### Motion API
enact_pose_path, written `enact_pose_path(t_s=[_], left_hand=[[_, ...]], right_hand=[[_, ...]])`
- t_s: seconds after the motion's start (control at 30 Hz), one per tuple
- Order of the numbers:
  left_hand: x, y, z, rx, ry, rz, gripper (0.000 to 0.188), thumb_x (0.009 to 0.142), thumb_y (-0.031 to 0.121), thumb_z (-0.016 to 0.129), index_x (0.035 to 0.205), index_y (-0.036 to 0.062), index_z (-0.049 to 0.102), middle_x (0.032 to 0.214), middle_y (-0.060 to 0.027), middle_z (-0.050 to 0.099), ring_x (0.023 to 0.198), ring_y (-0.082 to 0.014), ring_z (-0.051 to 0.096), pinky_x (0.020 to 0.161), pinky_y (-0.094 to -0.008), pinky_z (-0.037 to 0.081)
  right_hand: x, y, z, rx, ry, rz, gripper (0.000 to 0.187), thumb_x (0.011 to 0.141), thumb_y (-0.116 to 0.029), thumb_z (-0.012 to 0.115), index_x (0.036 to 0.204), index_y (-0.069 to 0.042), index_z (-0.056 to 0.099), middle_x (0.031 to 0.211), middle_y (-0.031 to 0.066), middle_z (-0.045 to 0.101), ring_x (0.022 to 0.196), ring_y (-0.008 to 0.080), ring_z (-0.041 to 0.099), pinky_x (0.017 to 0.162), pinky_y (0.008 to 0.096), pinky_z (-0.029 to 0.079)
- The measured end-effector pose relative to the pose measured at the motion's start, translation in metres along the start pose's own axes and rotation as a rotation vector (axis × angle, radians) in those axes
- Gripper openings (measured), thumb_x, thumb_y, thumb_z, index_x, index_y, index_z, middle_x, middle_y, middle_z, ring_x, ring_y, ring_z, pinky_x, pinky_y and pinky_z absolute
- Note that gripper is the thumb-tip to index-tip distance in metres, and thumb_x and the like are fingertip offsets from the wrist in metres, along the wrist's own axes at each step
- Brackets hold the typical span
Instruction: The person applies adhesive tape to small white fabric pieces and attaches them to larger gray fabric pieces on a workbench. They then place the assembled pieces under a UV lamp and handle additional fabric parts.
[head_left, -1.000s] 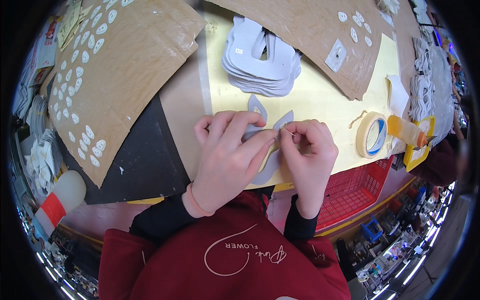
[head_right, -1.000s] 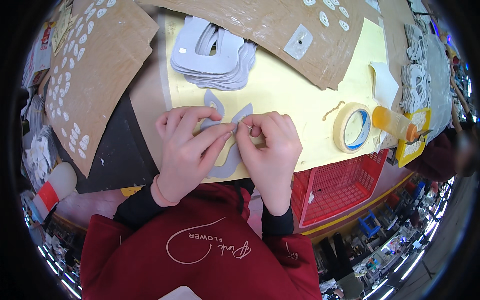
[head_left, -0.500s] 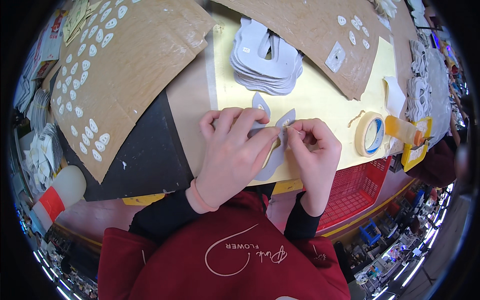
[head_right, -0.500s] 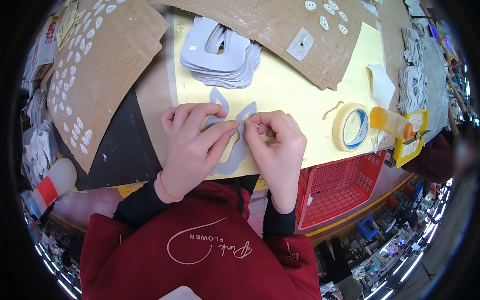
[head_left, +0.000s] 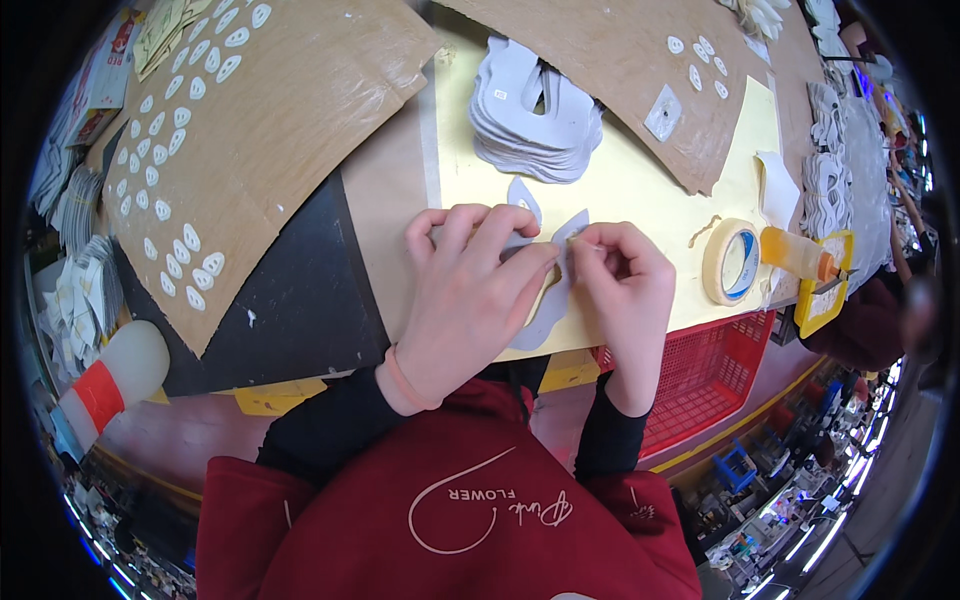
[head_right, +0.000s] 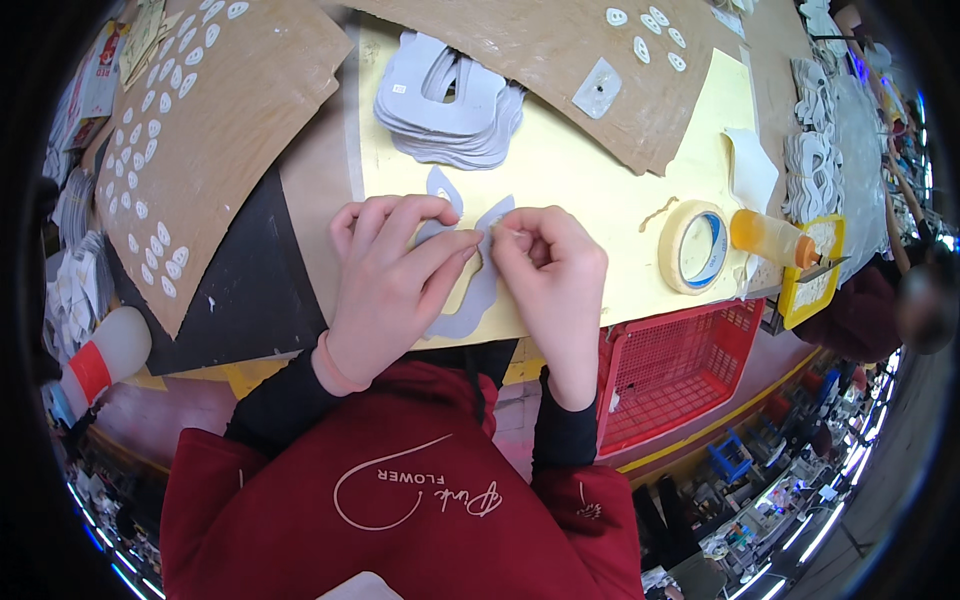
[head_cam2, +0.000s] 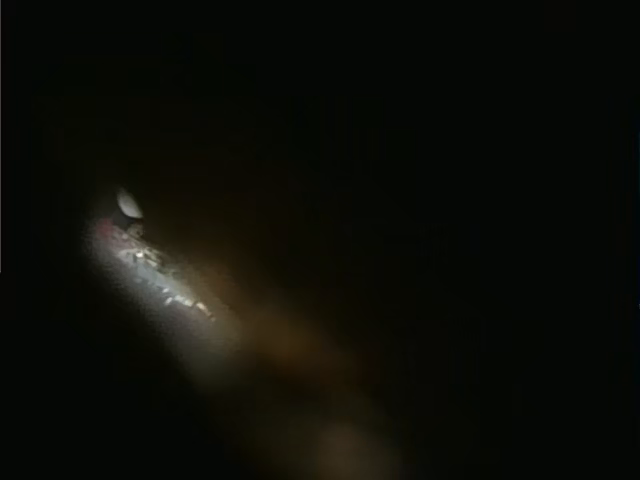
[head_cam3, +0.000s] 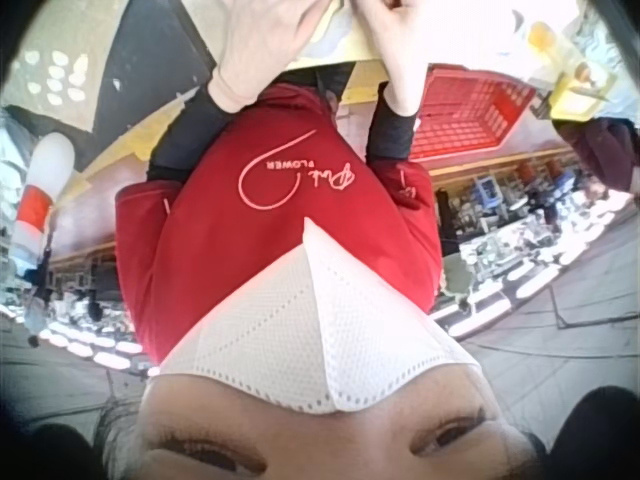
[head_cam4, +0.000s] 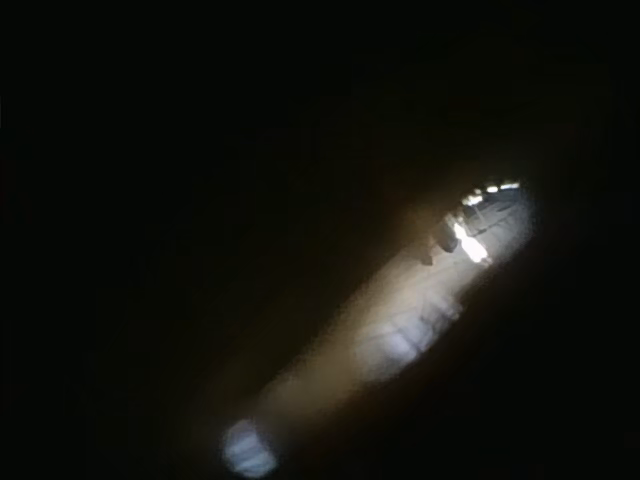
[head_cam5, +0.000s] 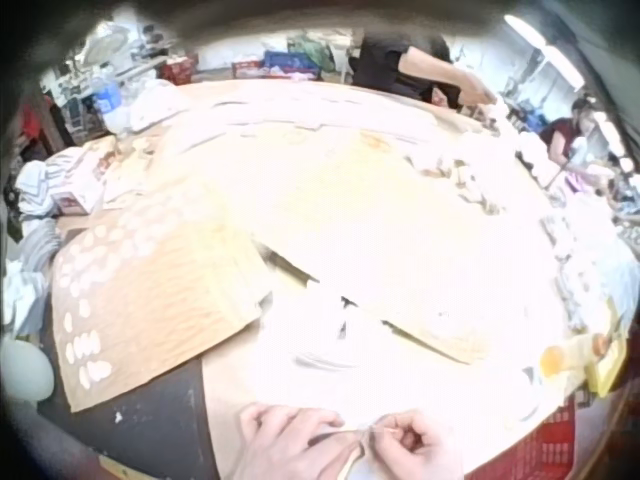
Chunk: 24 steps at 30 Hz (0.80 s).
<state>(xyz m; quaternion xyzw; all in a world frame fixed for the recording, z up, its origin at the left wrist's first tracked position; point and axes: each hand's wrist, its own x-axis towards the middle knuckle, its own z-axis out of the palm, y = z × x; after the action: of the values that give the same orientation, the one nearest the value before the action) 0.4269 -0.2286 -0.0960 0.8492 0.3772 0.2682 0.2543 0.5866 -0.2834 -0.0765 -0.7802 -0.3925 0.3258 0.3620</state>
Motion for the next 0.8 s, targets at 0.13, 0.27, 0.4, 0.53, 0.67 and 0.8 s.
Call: enact_pose_path(t_s=[0.13,0.27,0.4,0.53,0.67,0.8], left_hand=[[0.001,0.0,0.0,-0.001,0.008,0.002,0.013,0.084,0.016,0.071,0.097,0.0162,0.074,0.105,0.0028,0.06,0.104,-0.0177,0.053,0.095,-0.0405,0.03],[-0.001,-0.003,0.004,0.007,0.028,0.026,0.016,0.081,0.017,0.072,0.097,0.0161,0.071,0.105,0.0033,0.056,0.103,-0.0179,0.052,0.095,-0.0433,0.031],[-0.001,-0.002,0.004,0.0,0.033,0.028,0.013,0.082,0.017,0.071,0.095,0.016,0.071,0.104,0.0031,0.056,0.103,-0.0178,0.052,0.095,-0.0437,0.031],[-0.002,-0.002,0.007,-0.001,0.053,0.018,0.011,0.082,0.017,0.071,0.093,0.0166,0.071,0.104,0.0031,0.056,0.103,-0.0181,0.052,0.095,-0.0444,0.031],[-0.002,-0.003,0.008,0.001,0.067,0.017,0.011,0.081,0.017,0.071,0.093,0.0171,0.071,0.103,0.0031,0.057,0.103,-0.0185,0.052,0.096,-0.0449,0.031],[-0.002,-0.001,0.006,0.007,0.066,0.035,0.012,0.081,0.016,0.07,0.093,0.0167,0.071,0.103,0.003,0.057,0.103,-0.0187,0.052,0.096,-0.0451,0.032]], right_hand=[[0.002,0.003,-0.003,0.092,-0.002,0.026,0.006,0.088,-0.002,0.069,0.09,0.004,0.068,0.074,-0.0059,0.057,0.066,0.0002,0.045,0.058,0.0163,0.036],[0.002,0.003,-0.001,0.077,0.005,0.006,0.006,0.088,-0.002,0.069,0.089,0.004,0.068,0.073,-0.0057,0.057,0.065,0.0002,0.045,0.058,0.0165,0.037],[0.0,0.006,0.006,-0.177,0.07,-0.19,0.006,0.086,-0.002,0.07,0.089,0.002,0.067,0.071,-0.002,0.058,0.063,0.0044,0.049,0.057,0.0208,0.04],[0.0,-0.002,0.007,-0.55,0.112,-0.518,0.007,0.081,-0.003,0.071,0.087,-0.002,0.067,0.077,0.0076,0.06,0.067,0.02,0.059,0.058,0.0296,0.048],[0.006,-0.002,-0.003,-0.422,-0.02,-0.472,0.007,0.085,-0.002,0.069,0.091,0.0,0.066,0.079,0.0082,0.06,0.067,0.02,0.058,0.061,0.0293,0.047],[0.006,0.006,-0.011,-0.104,-0.127,-0.24,0.006,0.092,-0.003,0.065,0.092,0.003,0.066,0.08,0.0033,0.06,0.069,0.0091,0.053,0.064,0.0236,0.044]])
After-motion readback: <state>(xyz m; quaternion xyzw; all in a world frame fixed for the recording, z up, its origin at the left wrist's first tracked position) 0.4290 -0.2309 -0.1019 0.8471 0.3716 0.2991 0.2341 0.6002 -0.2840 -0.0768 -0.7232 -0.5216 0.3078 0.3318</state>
